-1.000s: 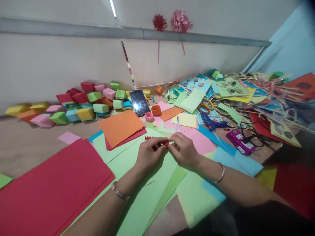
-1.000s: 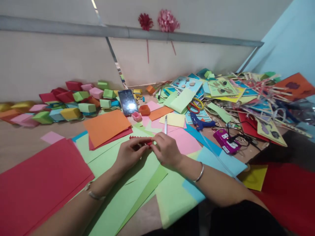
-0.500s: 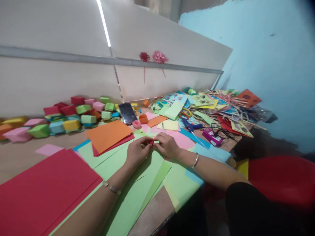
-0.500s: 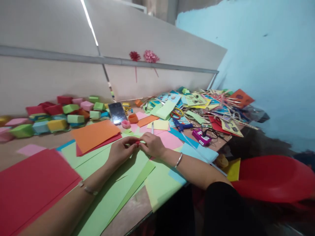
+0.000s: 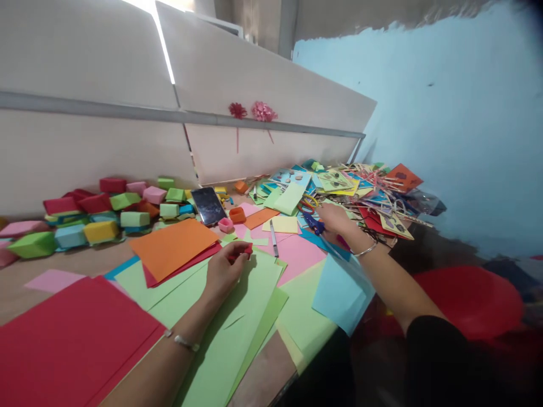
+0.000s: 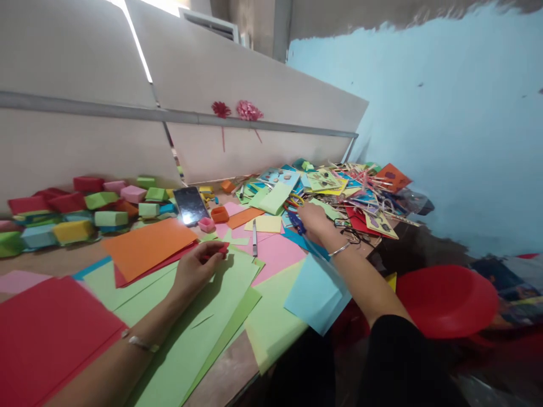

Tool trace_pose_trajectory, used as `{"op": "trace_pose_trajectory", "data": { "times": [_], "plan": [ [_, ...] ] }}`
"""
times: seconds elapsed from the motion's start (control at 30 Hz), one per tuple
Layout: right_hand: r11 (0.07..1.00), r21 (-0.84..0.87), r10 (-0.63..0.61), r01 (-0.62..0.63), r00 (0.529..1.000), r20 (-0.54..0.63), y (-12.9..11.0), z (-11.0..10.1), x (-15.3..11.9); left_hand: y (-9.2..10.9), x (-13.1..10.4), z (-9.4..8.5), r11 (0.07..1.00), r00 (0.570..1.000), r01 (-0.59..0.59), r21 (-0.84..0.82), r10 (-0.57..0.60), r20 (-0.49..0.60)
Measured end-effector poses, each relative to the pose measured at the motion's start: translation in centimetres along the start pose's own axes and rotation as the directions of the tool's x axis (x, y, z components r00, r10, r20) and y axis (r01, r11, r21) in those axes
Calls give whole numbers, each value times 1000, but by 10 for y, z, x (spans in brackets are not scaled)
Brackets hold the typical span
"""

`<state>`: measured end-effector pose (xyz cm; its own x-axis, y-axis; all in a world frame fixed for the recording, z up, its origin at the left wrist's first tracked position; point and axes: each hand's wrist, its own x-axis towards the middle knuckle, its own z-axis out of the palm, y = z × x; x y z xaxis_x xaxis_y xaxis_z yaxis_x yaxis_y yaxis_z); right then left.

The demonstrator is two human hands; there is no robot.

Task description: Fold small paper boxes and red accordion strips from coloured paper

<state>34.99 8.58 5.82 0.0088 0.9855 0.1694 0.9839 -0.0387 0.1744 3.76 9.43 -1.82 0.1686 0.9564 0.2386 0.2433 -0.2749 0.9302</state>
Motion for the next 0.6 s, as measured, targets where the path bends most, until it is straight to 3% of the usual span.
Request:
{"op": "trace_pose_trajectory", "data": {
  "times": [0.07, 0.17, 0.37, 0.6],
  "plan": [
    [997, -78, 32, -21, 990, 134, 13, 1, -3, 2, 0, 0, 999, 1000, -11, -45, 11, 0],
    [989, -151, 31, 4, 974, 224, 15, 11, -3, 4, 0, 0, 994, 1000, -17, -111, 19, 10],
    [981, -192, 22, 27, 968, 250, 17, 25, 1, -3, 2, 1, 977, 998, 1, -214, 13, 63],
    [991, -129, -19, 41, 985, 170, 45, 0, -7, -13, 4, 3, 974, 979, 98, -203, -58, 195]
  ]
}}
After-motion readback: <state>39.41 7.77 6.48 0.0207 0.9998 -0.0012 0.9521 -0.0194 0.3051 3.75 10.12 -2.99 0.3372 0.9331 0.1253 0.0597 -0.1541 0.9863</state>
